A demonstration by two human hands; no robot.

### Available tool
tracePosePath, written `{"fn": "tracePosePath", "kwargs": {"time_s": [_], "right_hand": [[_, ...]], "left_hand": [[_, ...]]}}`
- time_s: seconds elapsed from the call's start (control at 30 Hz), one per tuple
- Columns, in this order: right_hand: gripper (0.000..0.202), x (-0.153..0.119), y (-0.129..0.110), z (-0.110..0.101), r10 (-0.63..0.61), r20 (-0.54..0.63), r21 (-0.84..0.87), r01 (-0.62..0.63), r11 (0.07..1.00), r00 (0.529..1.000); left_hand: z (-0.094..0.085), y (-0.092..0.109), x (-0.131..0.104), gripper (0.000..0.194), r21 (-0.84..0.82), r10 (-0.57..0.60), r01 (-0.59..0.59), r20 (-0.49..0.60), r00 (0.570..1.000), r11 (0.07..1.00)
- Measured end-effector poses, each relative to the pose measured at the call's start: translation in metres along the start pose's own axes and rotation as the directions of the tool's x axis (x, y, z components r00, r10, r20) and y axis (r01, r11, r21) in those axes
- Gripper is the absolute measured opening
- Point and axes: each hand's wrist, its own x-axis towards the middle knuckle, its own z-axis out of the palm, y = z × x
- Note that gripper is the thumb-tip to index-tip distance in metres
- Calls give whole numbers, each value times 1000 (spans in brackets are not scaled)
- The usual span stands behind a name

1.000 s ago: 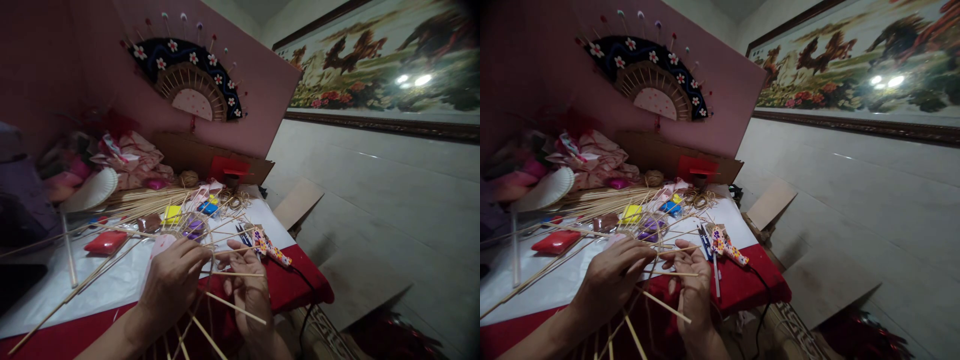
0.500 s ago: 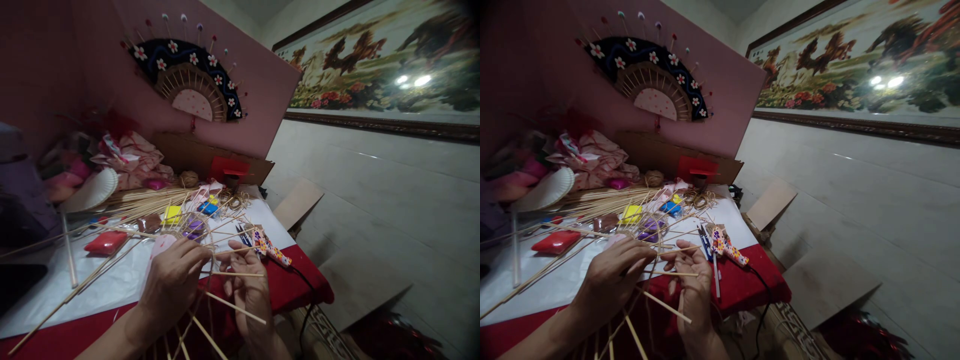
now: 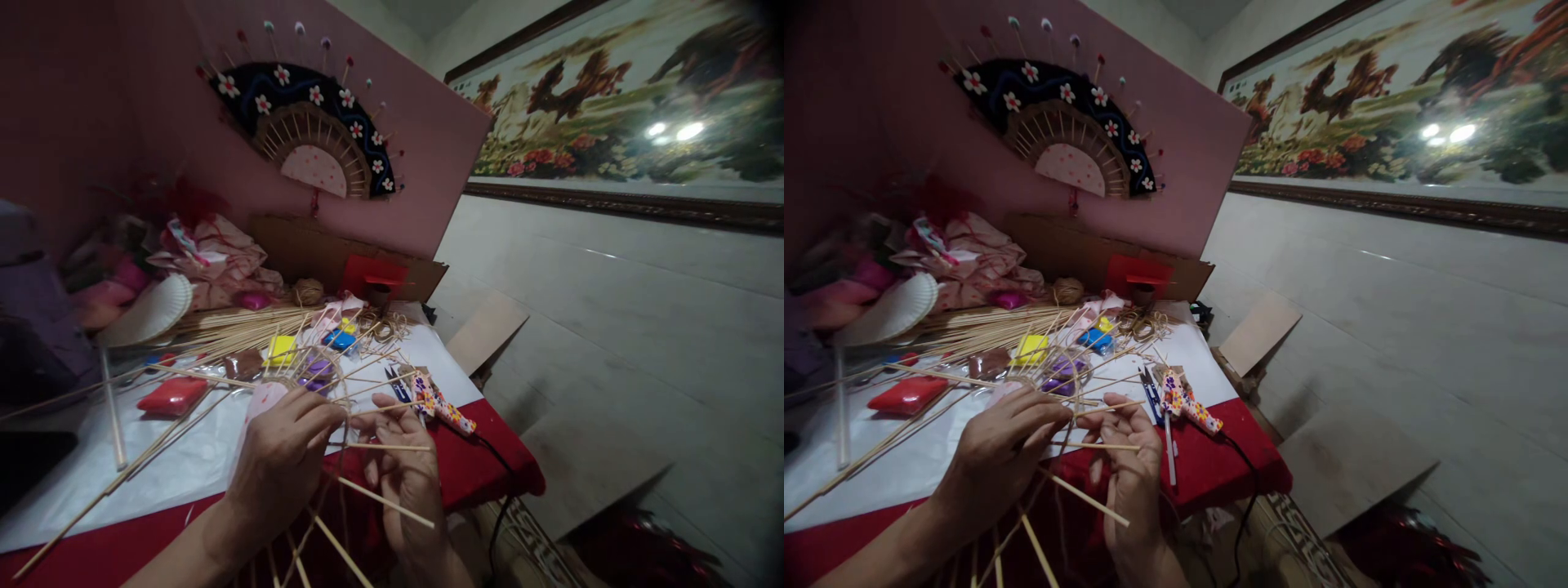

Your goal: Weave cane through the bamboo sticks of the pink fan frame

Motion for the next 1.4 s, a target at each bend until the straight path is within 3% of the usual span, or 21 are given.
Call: {"fn": "tracePosePath", "kwargs": {"time_s": [0.33, 0.63, 0.83, 1.1, 1.4], "right_hand": [[18, 4, 4, -13, 8, -40, -70, -11, 997, 999], [37, 10, 11, -22, -13, -42, -31, 12, 999, 999], [32, 11, 14, -19, 39, 86, 15, -40, 999, 996], [26, 3, 10, -15, 105, 214, -45, -98, 994, 971], [30, 6, 16, -20, 118, 134, -139, -100, 985, 984]], "left_hand": [[1, 2, 3, 9, 23, -40, 41, -54, 998, 999], [0, 1, 3, 10, 6, -42, 43, -66, 997, 999], [-2, 2, 3, 10, 2, -58, 58, -71, 996, 998], [-2, 3, 4, 11, -1, -50, 50, -68, 996, 999], [-1, 3, 5, 10, 7, -53, 53, -72, 996, 999]]}}
